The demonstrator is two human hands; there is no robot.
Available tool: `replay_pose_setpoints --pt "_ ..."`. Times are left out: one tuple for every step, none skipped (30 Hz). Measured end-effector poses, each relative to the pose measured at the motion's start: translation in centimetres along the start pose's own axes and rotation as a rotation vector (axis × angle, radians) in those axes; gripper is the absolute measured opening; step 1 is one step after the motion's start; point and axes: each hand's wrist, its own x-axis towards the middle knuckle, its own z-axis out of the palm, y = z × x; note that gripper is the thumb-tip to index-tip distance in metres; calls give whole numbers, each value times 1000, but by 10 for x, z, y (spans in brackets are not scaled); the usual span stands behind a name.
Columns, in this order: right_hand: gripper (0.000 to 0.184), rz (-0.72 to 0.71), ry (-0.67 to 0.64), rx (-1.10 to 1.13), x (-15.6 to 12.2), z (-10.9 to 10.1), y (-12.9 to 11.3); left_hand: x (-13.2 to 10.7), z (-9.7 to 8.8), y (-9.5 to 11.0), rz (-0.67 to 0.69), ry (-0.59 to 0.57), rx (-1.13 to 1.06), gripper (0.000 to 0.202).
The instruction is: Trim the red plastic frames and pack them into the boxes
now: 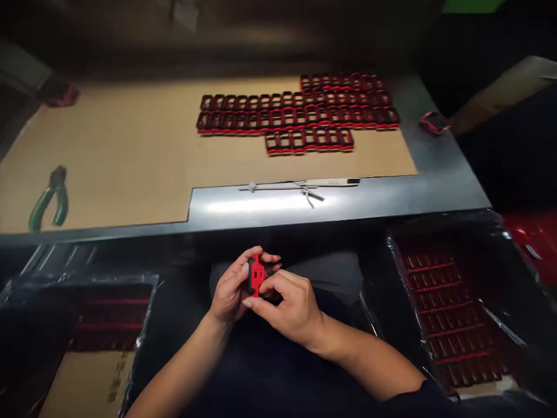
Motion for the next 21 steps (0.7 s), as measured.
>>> replay_pose_setpoints --pt "25 -16 -22 -5 -1 3 2 -4 -7 0 -12 10 -10 39" --pt "28 -21 -42 -8 -2 5 5 -8 -13 -1 -22 17 -23 41" --pt "29 -25 -60 -9 -3 6 7 -11 -18 -3 -29 24 -35 43" --pt "31 -29 -77 -11 -3 8 8 -13 -21 -4 -37 28 -44 44" --pt "32 -34 -86 -14 -4 8 9 -15 -24 -6 -44 30 -48 46" --pt "32 -40 -89 -17 -4 9 10 -16 -26 -8 -51 31 -46 47" --pt "33 -43 -89 -22 -5 9 10 -17 -28 -9 -54 33 -38 48" --pt "34 -42 -86 -29 -5 9 11 -17 -29 -10 -55 35 -29 48" --pt "34 -28 -82 -36 -5 8 11 -17 -30 -11 -55 36 -18 49" --pt "36 0 -81 -41 -6 7 12 -16 -31 -12 -55 36 -7 49" --pt "37 44 -82 -42 -7 7 12 -16 -31 -13 -58 34 3 50" --pt "38 98 -86 -38 -8 6 13 -15 -31 -13 -62 27 14 51" --pt "40 155 -93 -33 -10 5 13 -14 -32 -14 -69 15 27 52" --pt "42 207 -101 -25 -11 5 14 -13 -32 -16 -76 -1 41 53" --pt "43 250 -109 -18 -12 5 15 -12 -33 -17 -81 -18 54 54" --pt "44 283 -115 -11 -13 4 16 -11 -34 -19 -79 -33 66 55" --pt "45 308 -121 -5 -14 3 17 -10 -36 -20 -76 -47 78 56" --pt "45 327 -125 0 -14 3 17 -10 -38 -21 -72 -62 90 56" --pt "44 342 -128 6 -15 2 18 -10 -39 -21 -70 -77 102 58" --pt "43 354 -131 9 -15 1 19 -11 -41 -21 -71 -96 119 59" --pt "42 359 -133 11 -16 1 20 -11 -43 -19 -81 -123 148 62"
